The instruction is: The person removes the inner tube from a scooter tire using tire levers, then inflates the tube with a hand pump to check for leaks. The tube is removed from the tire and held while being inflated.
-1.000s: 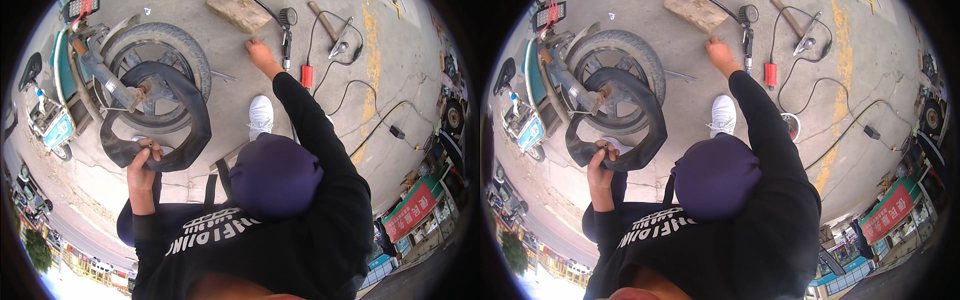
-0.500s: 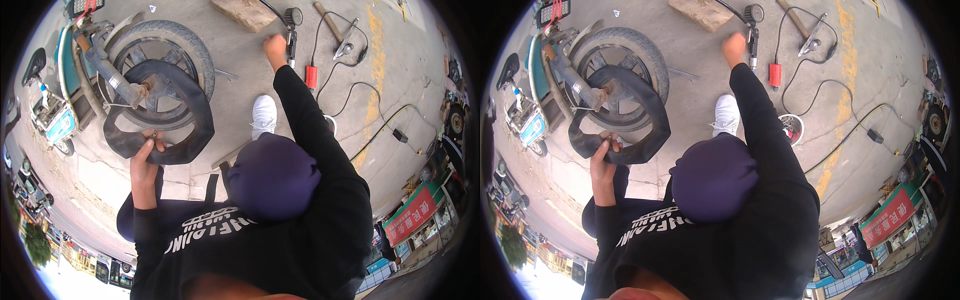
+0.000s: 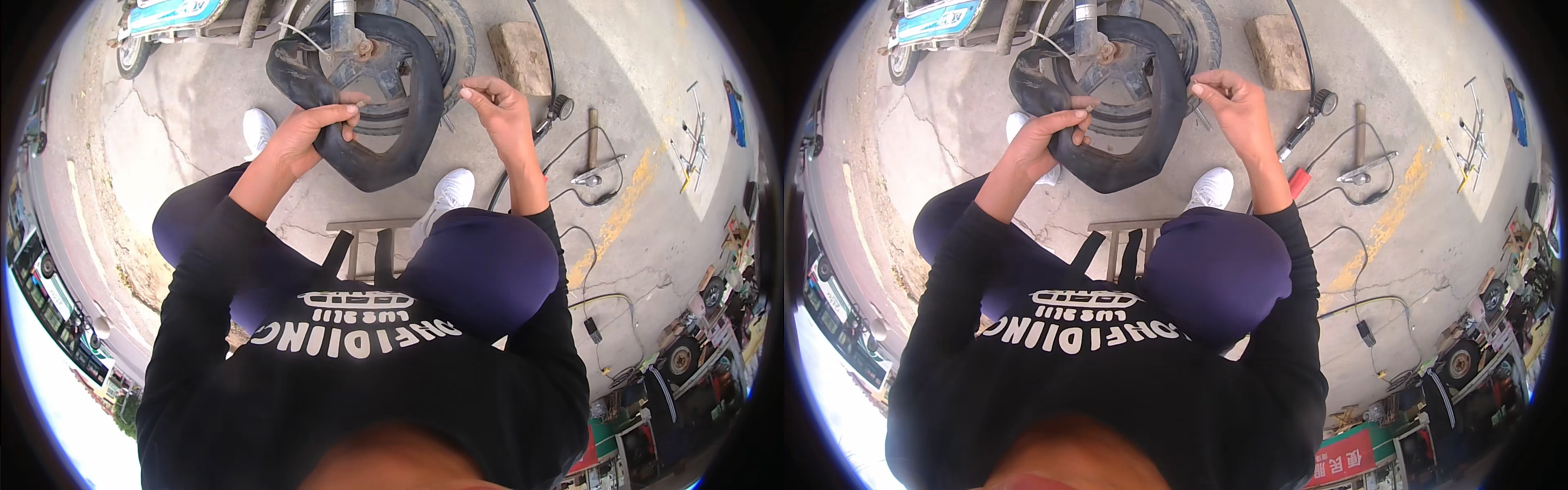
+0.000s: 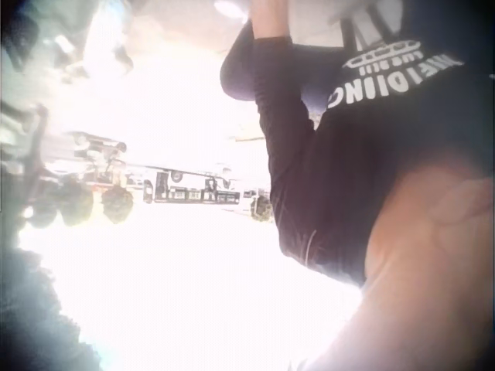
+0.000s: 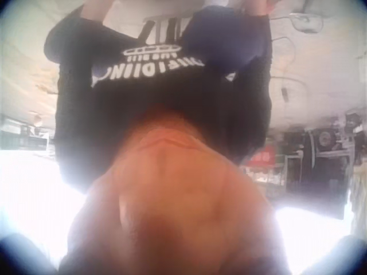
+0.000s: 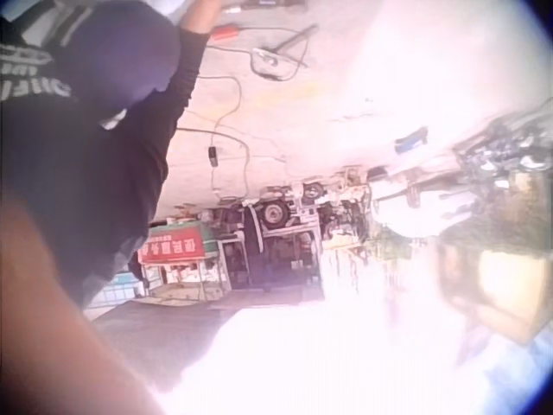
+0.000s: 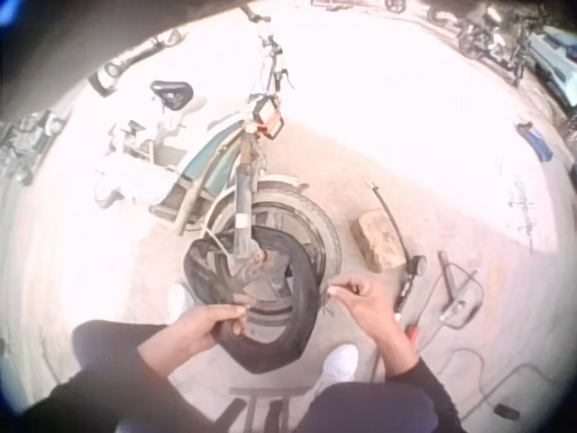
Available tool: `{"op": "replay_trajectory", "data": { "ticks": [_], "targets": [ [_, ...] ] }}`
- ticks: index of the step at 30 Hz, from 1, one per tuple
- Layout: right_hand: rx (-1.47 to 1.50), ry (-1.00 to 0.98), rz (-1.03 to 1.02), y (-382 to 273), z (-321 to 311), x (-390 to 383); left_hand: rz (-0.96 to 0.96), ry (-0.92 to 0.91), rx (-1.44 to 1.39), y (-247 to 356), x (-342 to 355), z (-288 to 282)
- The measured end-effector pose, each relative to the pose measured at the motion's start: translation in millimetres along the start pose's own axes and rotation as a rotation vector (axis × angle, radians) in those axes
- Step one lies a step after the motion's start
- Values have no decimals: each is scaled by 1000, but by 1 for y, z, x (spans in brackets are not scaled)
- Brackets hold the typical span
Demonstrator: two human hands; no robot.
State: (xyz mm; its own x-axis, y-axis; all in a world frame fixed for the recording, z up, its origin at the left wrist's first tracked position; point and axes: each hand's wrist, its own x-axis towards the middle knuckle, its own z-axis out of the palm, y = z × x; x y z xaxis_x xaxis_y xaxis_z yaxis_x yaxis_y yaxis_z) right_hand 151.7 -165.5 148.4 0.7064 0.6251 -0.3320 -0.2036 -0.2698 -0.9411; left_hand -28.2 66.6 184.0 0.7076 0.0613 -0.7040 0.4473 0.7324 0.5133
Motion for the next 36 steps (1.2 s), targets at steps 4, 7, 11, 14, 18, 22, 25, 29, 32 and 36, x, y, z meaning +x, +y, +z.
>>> {"op": "replay_trajectory", "data": {
  "ticks": [4,7,11,14,18,22,25,29,32,36],
  "targets": [
    [-311,-401,-275,-73,59,6,48,4,5,6,-11,-1],
    [-505,-493,-384,-87,83,9,110,-45,2,11,-16,-8],
    [-686,-550,-400,-90,93,7,151,-55,14,13,-25,-12],
    [-607,-478,-353,-89,99,1,148,-36,19,16,-33,-11],
    [-642,-461,-343,-104,103,3,154,-29,8,16,-36,-18],
    [-672,-494,-355,-109,117,-4,170,-31,8,14,-36,-25],
    [-689,-483,-282,-114,123,-8,210,15,43,11,-35,-26],
    [-573,-460,-106,-112,126,-3,233,-20,60,11,-35,-29],
    [-491,-406,-80,-102,127,-2,245,-38,54,9,-34,-30],
    [-698,-369,-144,-112,140,-18,242,-40,66,8,-35,-29]
  ]
}}
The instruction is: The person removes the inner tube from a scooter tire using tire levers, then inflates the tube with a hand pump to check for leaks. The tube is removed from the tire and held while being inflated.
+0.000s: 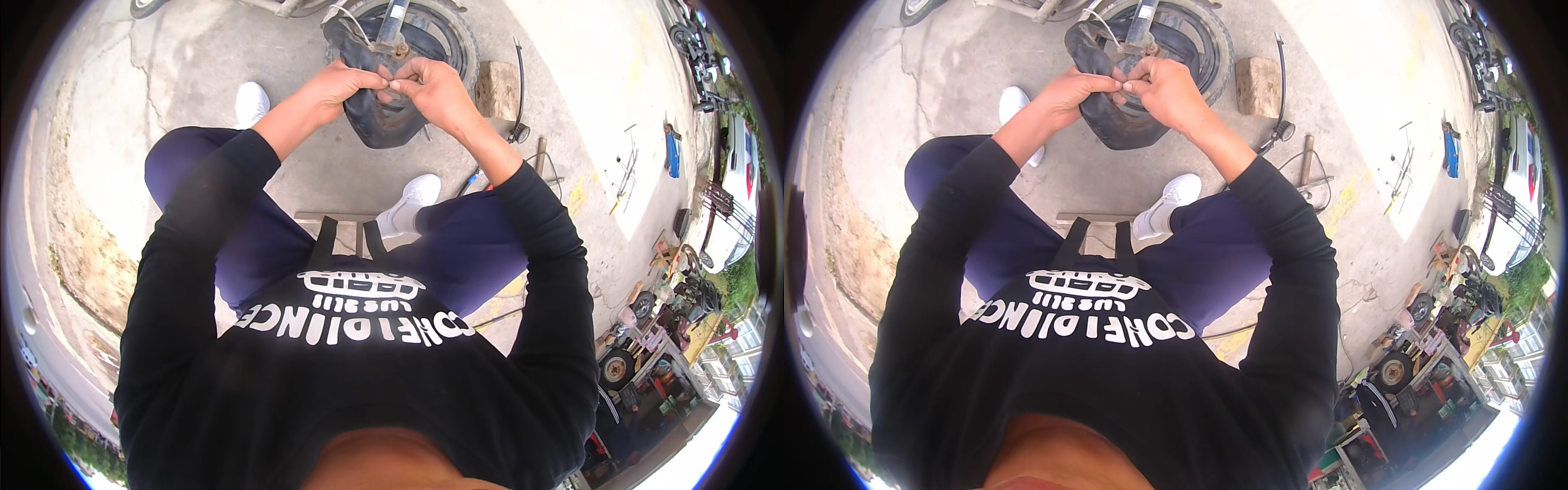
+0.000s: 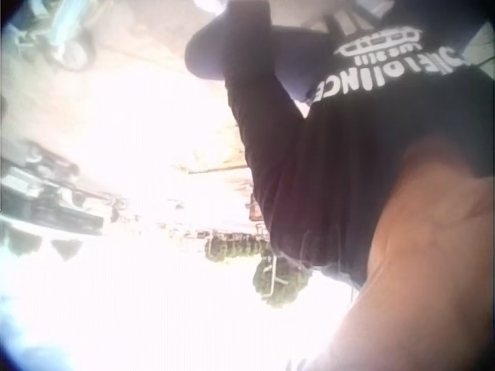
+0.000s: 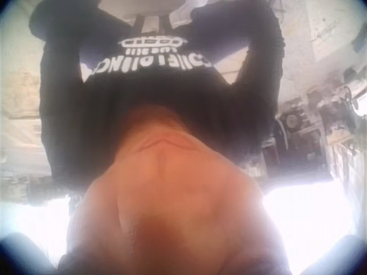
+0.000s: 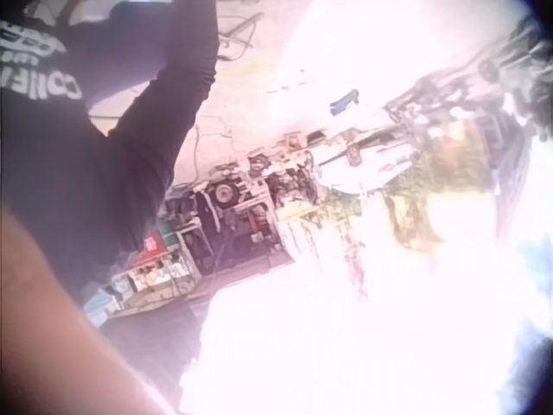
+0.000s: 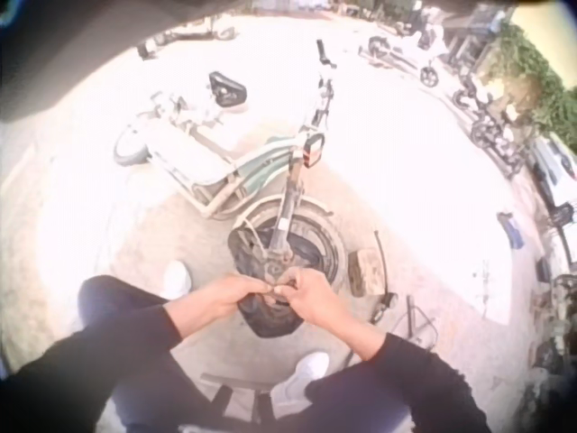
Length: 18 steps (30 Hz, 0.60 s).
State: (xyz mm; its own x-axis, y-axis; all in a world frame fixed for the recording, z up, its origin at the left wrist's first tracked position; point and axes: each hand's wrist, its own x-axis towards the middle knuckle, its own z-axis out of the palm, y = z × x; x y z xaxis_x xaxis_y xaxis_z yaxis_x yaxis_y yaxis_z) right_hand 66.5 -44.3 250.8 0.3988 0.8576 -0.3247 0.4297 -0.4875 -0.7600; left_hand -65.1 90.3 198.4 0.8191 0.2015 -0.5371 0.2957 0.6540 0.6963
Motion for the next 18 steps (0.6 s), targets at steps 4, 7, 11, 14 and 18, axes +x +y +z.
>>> {"op": "replay_trajectory", "data": {
  "ticks": [4,7,11,14,18],
  "targets": [
    [722,83,266,11,6,-9,15,-36,-64,4,-3,7],
    [1385,158,383,37,14,-18,-35,-52,-110,4,2,3],
    [1515,150,204,44,19,-22,-57,-105,-117,0,3,-4],
    [1445,213,20,39,22,-20,-66,-119,-106,-3,4,-4],
    [1393,308,-55,24,24,-13,-106,-142,-117,-5,3,-1]
  ]
}}
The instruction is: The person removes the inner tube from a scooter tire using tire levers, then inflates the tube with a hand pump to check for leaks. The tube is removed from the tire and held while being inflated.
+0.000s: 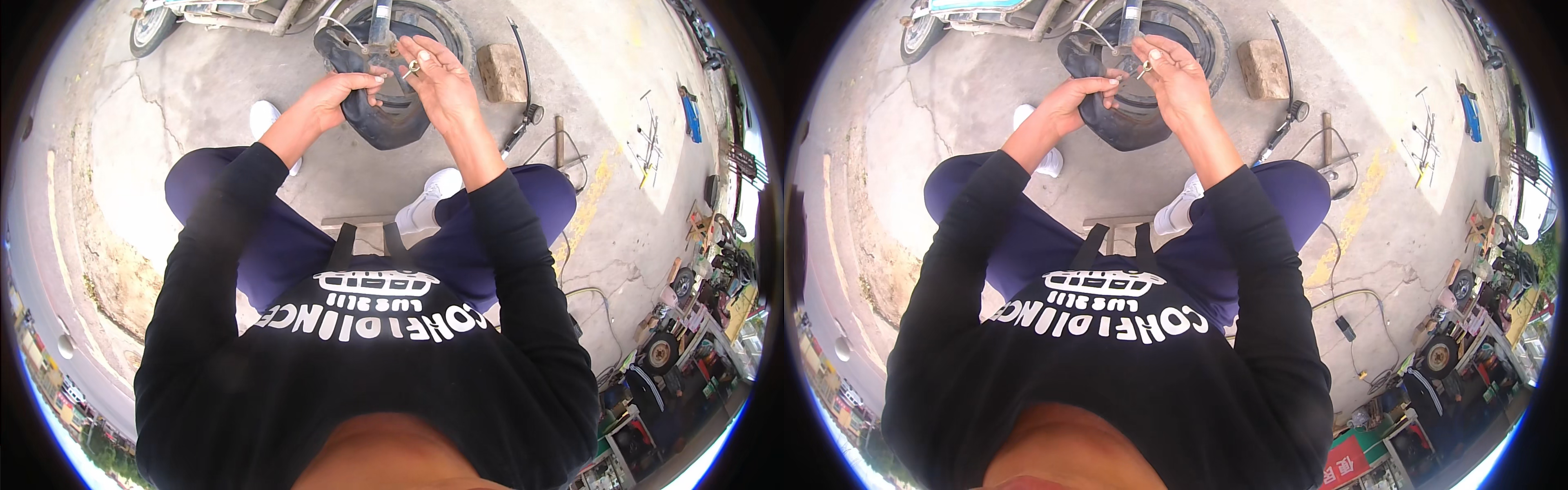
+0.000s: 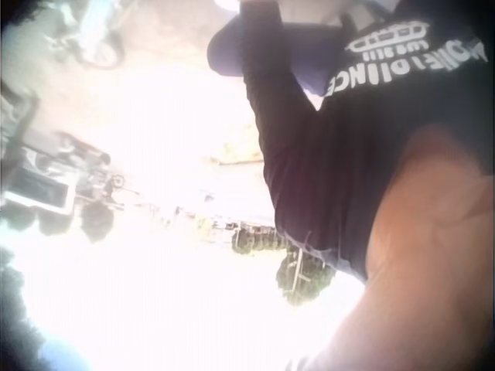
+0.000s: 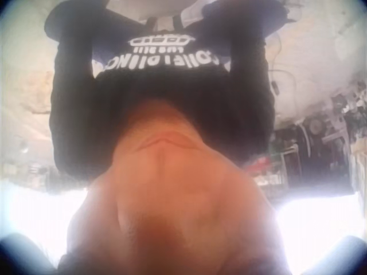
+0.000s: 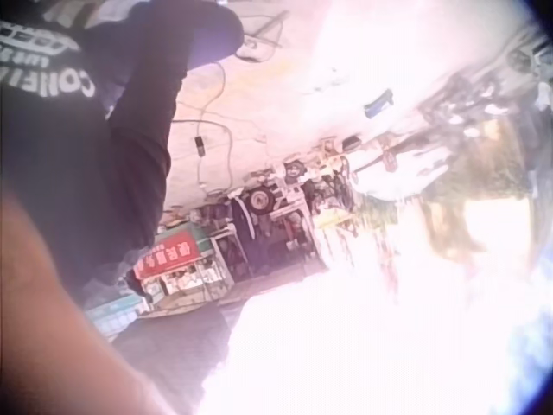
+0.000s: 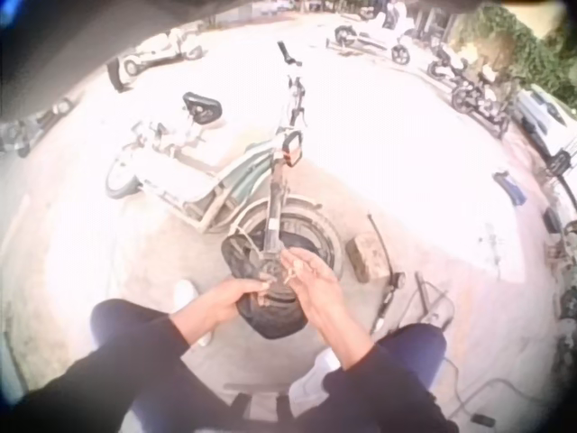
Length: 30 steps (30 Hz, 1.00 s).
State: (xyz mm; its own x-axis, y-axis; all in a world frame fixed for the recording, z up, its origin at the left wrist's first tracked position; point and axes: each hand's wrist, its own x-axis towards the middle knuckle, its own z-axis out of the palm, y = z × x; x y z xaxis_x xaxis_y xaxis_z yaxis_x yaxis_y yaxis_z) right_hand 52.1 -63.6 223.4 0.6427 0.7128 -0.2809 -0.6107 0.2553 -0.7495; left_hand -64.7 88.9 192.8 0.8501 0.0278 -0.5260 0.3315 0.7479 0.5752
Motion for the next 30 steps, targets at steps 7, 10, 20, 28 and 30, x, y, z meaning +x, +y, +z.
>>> {"op": "replay_trajectory", "data": {
  "ticks": [7,10,20,28,30],
  "targets": [
    [115,-71,-41,21,3,14,-39,22,-20,-2,3,0],
    [153,-89,-18,21,5,13,-44,36,-43,-2,0,0],
    [38,-86,-96,22,5,12,-44,0,-70,0,0,-1],
    [-94,-193,-157,25,0,14,-90,-52,-155,-2,3,-5],
    [-202,-245,-165,21,0,13,-124,-73,-200,-2,3,-7]
  ]
}}
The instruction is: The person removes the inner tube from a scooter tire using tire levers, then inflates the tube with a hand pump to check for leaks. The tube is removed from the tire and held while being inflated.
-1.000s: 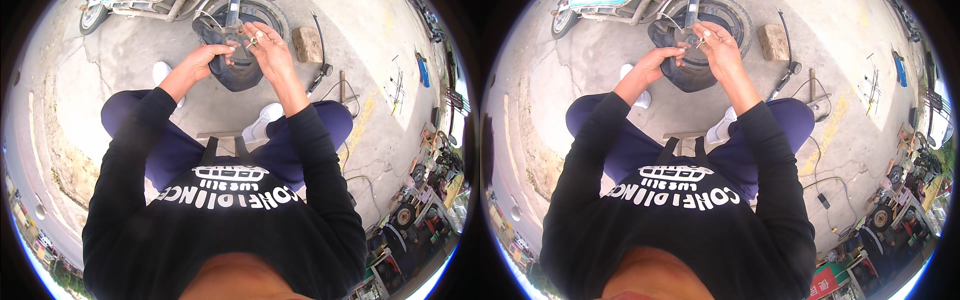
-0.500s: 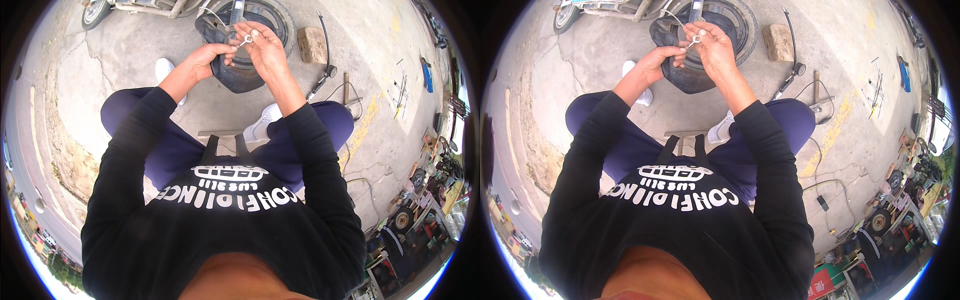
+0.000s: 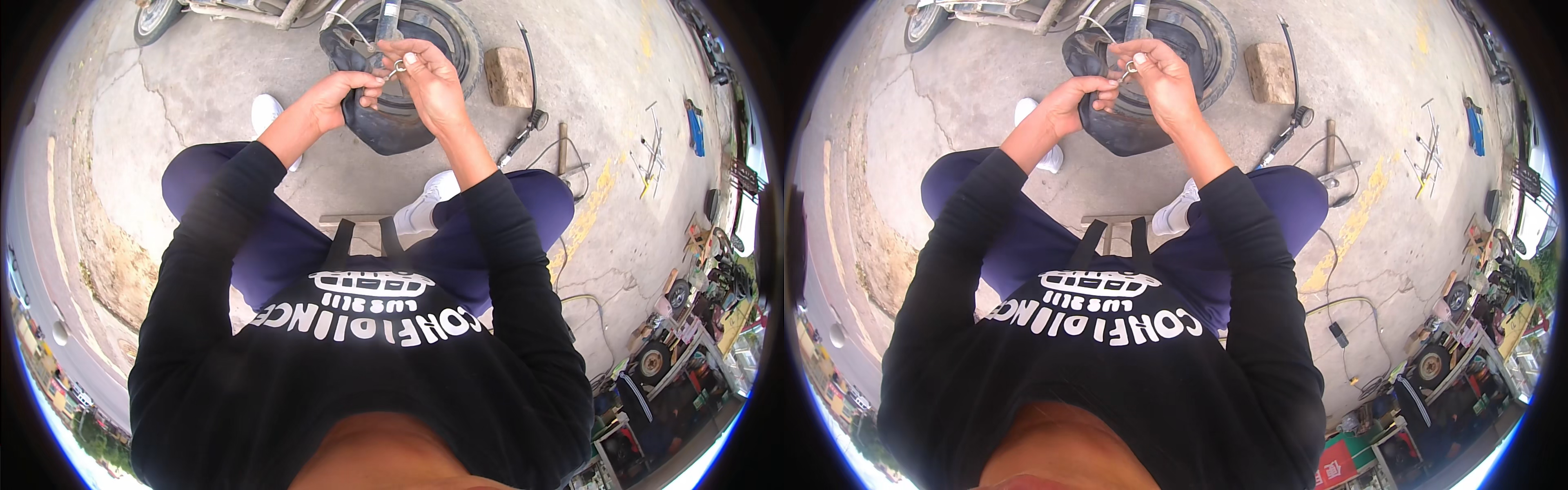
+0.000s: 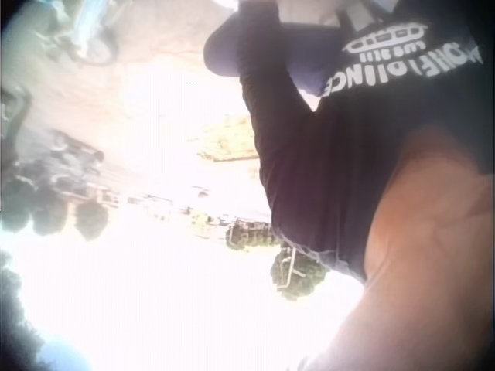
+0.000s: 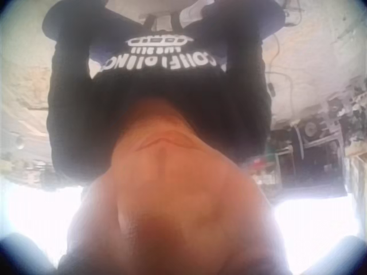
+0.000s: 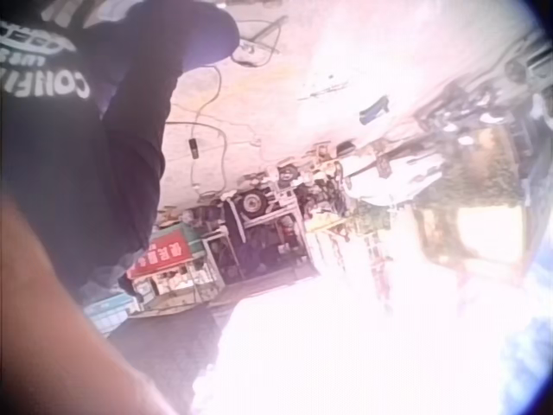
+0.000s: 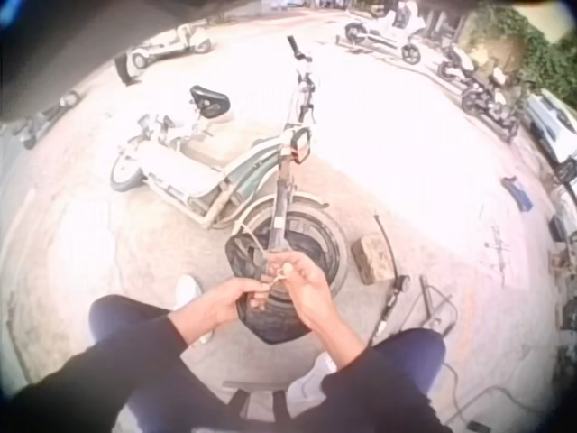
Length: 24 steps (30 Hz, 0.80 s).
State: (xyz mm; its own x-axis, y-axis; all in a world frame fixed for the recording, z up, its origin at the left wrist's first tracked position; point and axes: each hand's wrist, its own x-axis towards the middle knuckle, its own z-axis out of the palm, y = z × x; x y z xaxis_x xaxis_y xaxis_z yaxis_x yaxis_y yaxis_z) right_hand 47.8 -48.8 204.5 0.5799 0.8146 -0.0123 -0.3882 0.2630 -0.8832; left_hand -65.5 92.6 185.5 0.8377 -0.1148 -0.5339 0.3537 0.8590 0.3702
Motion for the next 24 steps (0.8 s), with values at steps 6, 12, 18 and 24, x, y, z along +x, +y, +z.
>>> {"op": "replay_trajectory", "data": {
  "ticks": [6,12,18,24],
  "targets": [
    [-447,-91,-35,-16,-8,2,-36,3,-21,3,1,-3],
    [-685,-59,39,-20,-10,-5,19,102,137,2,-2,4],
    [-805,8,-110,-25,-5,-10,64,170,234,3,0,3],
    [-877,-63,-59,-33,-14,-10,65,200,280,3,-2,8]
  ]
}}
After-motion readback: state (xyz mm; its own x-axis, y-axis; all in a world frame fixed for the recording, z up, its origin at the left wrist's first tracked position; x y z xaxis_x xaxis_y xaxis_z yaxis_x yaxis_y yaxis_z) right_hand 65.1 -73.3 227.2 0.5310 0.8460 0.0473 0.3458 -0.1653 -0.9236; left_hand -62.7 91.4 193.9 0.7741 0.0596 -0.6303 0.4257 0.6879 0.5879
